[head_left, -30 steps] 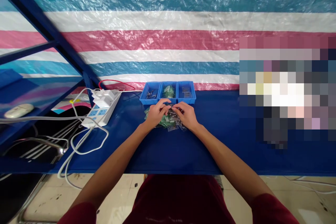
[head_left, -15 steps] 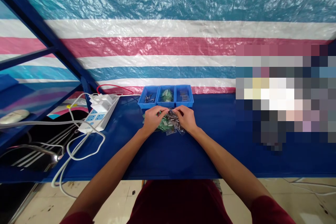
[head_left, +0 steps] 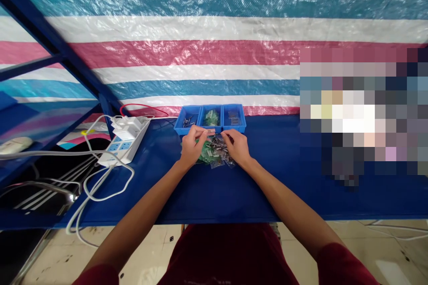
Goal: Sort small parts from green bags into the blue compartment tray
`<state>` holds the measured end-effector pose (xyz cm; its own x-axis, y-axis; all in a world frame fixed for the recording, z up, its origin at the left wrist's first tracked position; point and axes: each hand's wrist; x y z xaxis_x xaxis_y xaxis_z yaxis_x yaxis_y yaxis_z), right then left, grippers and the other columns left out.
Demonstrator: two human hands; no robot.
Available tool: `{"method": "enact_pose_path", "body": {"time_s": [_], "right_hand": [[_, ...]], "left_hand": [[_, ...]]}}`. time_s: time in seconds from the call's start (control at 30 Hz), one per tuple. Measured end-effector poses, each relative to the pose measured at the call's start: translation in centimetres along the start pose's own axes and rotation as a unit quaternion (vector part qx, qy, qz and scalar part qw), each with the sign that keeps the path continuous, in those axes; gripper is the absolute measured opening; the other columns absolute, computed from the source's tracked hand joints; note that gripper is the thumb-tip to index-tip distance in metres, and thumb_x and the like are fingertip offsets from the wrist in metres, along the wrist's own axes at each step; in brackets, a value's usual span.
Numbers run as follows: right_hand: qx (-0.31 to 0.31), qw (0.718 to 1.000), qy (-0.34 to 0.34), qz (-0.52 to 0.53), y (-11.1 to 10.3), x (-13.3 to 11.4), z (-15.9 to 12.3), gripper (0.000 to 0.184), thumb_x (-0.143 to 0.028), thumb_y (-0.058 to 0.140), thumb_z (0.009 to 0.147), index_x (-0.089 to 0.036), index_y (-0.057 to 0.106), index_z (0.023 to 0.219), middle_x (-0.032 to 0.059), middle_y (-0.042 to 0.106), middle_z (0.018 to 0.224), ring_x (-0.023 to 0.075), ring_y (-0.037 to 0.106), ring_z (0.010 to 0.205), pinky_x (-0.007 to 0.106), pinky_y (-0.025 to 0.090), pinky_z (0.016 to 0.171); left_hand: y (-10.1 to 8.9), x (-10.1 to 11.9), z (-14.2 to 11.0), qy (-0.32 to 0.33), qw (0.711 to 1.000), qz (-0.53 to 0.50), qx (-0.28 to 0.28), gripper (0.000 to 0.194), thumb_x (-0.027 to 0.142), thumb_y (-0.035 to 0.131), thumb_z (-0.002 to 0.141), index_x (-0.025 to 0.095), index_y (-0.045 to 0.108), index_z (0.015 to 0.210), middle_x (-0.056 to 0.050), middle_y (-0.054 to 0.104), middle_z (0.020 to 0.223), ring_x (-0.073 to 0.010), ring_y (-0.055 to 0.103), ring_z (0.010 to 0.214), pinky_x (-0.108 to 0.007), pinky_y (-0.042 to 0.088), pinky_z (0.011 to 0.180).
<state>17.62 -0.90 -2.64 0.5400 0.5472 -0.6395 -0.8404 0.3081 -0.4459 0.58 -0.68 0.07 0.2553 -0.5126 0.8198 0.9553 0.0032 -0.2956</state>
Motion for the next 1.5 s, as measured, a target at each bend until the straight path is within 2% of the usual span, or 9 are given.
{"method": "enact_pose_path", "body": {"time_s": [0.2,0.43,0.77,0.97,1.07,1.2,1.3,1.4,1.5], "right_hand": [[-0.001,1.0,0.015,-0.006,-0.1,0.0,0.0,0.034,-0.037,0.041,0.096,-0.018,0.067,0.088,0.0057,0.068,0.081,0.0166,0.059,0.068,0.027,0.044,0.066],[-0.001,1.0,0.031,0.005,-0.2,-0.4,0.1,0.039,-0.041,0.036,0.097,-0.019,0.068,0.091,0.006,0.069,0.082,0.0174,0.061,0.07,0.028,0.045,0.068],[-0.001,1.0,0.025,0.007,-0.1,-0.2,0.1,0.038,-0.039,0.036,0.097,-0.019,0.068,0.092,0.0054,0.069,0.08,0.0171,0.062,0.072,0.027,0.046,0.068],[-0.004,1.0,0.025,0.007,-0.3,-0.3,0.1,0.038,-0.039,0.036,0.097,-0.019,0.068,0.093,0.0055,0.068,0.08,0.017,0.061,0.069,0.027,0.045,0.067],[-0.007,1.0,0.021,0.01,-0.2,-0.3,0.1,0.038,-0.04,0.036,0.097,-0.019,0.068,0.092,0.0057,0.069,0.081,0.0169,0.061,0.07,0.027,0.045,0.066],[-0.009,1.0,0.019,0.011,-0.2,-0.3,0.0,0.038,-0.04,0.036,0.097,-0.019,0.068,0.091,0.0057,0.069,0.082,0.0172,0.061,0.07,0.028,0.045,0.067],[-0.011,1.0,0.017,0.01,-0.2,-0.3,0.0,0.038,-0.039,0.036,0.097,-0.019,0.068,0.09,0.0055,0.069,0.081,0.017,0.06,0.068,0.028,0.045,0.066],[-0.012,1.0,0.017,0.006,-0.3,-0.3,0.1,0.038,-0.039,0.037,0.096,-0.019,0.068,0.089,0.0055,0.069,0.081,0.0171,0.06,0.068,0.028,0.044,0.065],[-0.014,1.0,0.019,0.0,-0.2,-0.3,0.1,0.037,-0.039,0.037,0.096,-0.019,0.068,0.088,0.0057,0.069,0.08,0.0174,0.06,0.068,0.028,0.045,0.065]], "left_hand": [[0.2,-0.2,0.1,-0.024,0.999,-0.039,-0.014,0.022,0.041,0.046,0.092,0.021,0.039,0.086,-0.01,0.07,0.102,-0.022,0.068,0.096,-0.037,0.059,0.075],[0.1,0.3,0.1,-0.004,1.0,-0.011,-0.022,0.021,0.039,0.045,0.093,0.02,0.039,0.088,-0.008,0.07,0.095,-0.0174,0.069,0.082,-0.033,0.057,0.073],[-0.3,-0.5,0.1,0.043,0.994,0.103,-0.018,0.019,0.036,0.044,0.094,0.018,0.049,0.093,-0.005,0.069,0.083,-0.015,0.067,0.072,-0.028,0.052,0.07],[-1.8,-1.0,0.3,0.169,0.941,0.26,0.131,0.022,0.035,0.045,0.093,0.018,0.06,0.091,-0.009,0.07,0.09,-0.0207,0.066,0.09,-0.034,0.049,0.084],[-3.0,-1.7,1.2,0.164,0.911,0.319,0.203,0.024,0.036,0.045,0.093,0.018,0.061,0.091,-0.01,0.068,0.089,-0.0226,0.064,0.088,-0.037,0.047,0.083],[-4.1,-2.4,2.5,0.082,0.886,0.432,0.15,0.033,0.041,0.048,0.09,0.017,0.059,0.111,-0.011,0.067,0.094,-0.0279,0.059,0.092,-0.04,0.043,0.082],[-4.2,-2.6,2.8,0.091,0.896,0.426,0.09,0.031,0.036,0.047,0.091,0.018,0.059,0.113,-0.008,0.065,0.087,-0.0246,0.059,0.086,-0.035,0.044,0.081],[-3.8,-2.7,2.6,0.134,0.908,0.395,-0.03,0.024,0.031,0.046,0.09,0.02,0.065,0.098,-0.006,0.066,0.083,-0.0214,0.06,0.084,-0.033,0.044,0.082],[-3.4,-3.0,2.3,0.147,0.888,0.411,-0.142,0.021,0.026,0.052,0.083,0.02,0.067,0.095,-0.007,0.068,0.095,-0.0244,0.061,0.092,-0.037,0.044,0.085]]}}
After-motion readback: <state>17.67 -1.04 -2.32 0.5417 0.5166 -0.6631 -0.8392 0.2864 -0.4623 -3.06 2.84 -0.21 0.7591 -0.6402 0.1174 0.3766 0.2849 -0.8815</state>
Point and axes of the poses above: each hand's wrist, its own z-axis towards the middle knuckle, its own y-axis out of the palm, x = y × z
